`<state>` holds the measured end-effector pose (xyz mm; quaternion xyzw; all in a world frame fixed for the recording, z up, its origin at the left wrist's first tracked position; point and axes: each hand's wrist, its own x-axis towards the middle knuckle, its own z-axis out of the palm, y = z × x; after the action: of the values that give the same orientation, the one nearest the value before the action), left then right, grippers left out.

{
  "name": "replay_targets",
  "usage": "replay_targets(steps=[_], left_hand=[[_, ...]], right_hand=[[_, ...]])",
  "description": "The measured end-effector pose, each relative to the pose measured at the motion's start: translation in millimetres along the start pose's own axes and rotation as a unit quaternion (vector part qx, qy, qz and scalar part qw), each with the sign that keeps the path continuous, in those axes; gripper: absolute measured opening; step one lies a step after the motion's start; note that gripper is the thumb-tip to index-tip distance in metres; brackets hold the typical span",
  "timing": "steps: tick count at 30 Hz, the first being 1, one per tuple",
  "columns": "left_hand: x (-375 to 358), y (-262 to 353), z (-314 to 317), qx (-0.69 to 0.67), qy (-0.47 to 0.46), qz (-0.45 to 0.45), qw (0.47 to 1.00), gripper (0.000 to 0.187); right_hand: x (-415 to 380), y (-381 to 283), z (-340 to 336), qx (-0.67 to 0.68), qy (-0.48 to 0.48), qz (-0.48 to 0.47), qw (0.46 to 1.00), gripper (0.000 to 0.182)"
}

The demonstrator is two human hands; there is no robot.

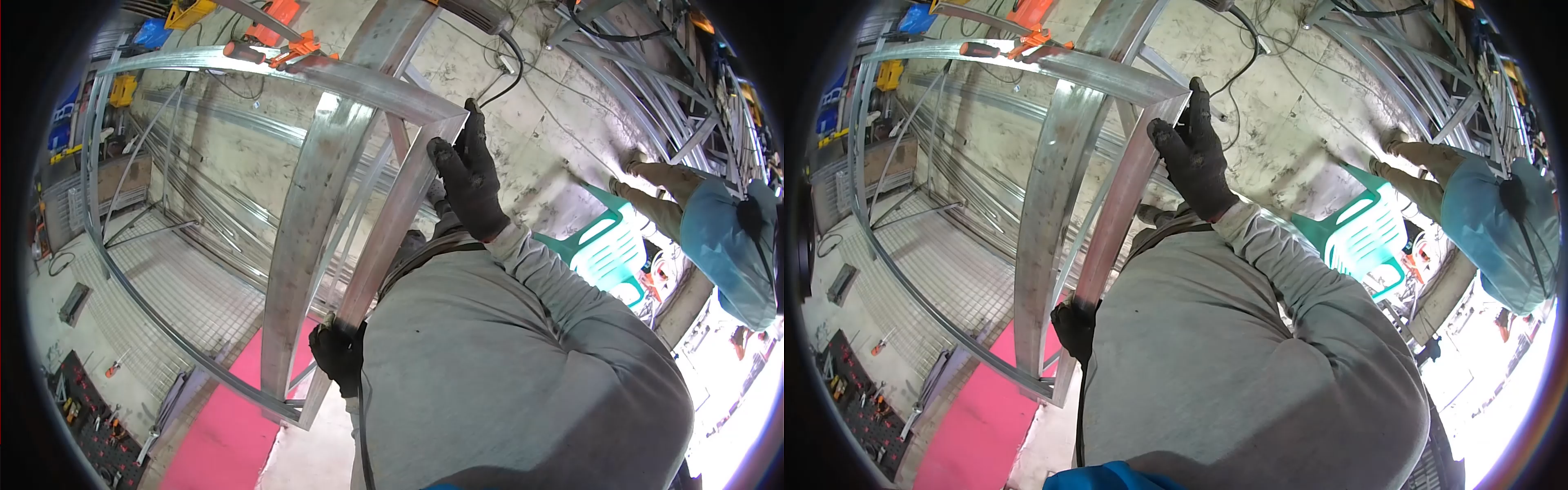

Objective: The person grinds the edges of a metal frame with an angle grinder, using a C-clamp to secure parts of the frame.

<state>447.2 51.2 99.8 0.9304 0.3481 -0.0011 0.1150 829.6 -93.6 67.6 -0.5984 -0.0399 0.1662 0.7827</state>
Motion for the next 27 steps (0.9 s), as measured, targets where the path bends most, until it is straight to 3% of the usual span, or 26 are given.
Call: replay_targets(steps=[7, 13, 15, 17, 20, 23, 25, 27], left_hand=[[-2, -2, 3, 0.009, 0.009, -0.011, 1.000, 0.072], [6, 14, -8, -0.014, -0.007, -0.032, 0.999, 0.071], [9, 13, -4, 0.011, -0.030, -0.067, 0.997, 0.070], [14, 13, -1, 0.009, -0.026, -0.043, 0.999, 0.070], [22, 16, -4, -0.003, -0.051, -0.039, 0.998, 0.071], [33, 24, -9, 0.021, -0.081, -0.049, 0.995, 0.071], [38, 30, -14, 0.062, -0.083, -0.040, 0.994, 0.069], [41, 36, -17, 0.101, -0.101, -0.061, 0.988, 0.067]], right_hand=[[0, 7, 4, 0.021, 0.037, 0.018, 0.999, 0.082], [-4, 5, -6, 0.034, 0.014, 0.027, 0.999, 0.077], [-6, 7, -18, 0.219, -0.053, 0.060, 0.972, 0.076], [-5, 3, -27, 0.242, -0.052, 0.101, 0.964, 0.075], [6, -2, -34, 0.361, -0.118, 0.182, 0.907, 0.085], [15, 29, -42, 0.369, -0.159, 0.179, 0.898, 0.086], [16, 30, -47, 0.326, -0.139, 0.185, 0.917, 0.086], [28, 30, -52, 0.246, -0.185, 0.154, 0.939, 0.092]])
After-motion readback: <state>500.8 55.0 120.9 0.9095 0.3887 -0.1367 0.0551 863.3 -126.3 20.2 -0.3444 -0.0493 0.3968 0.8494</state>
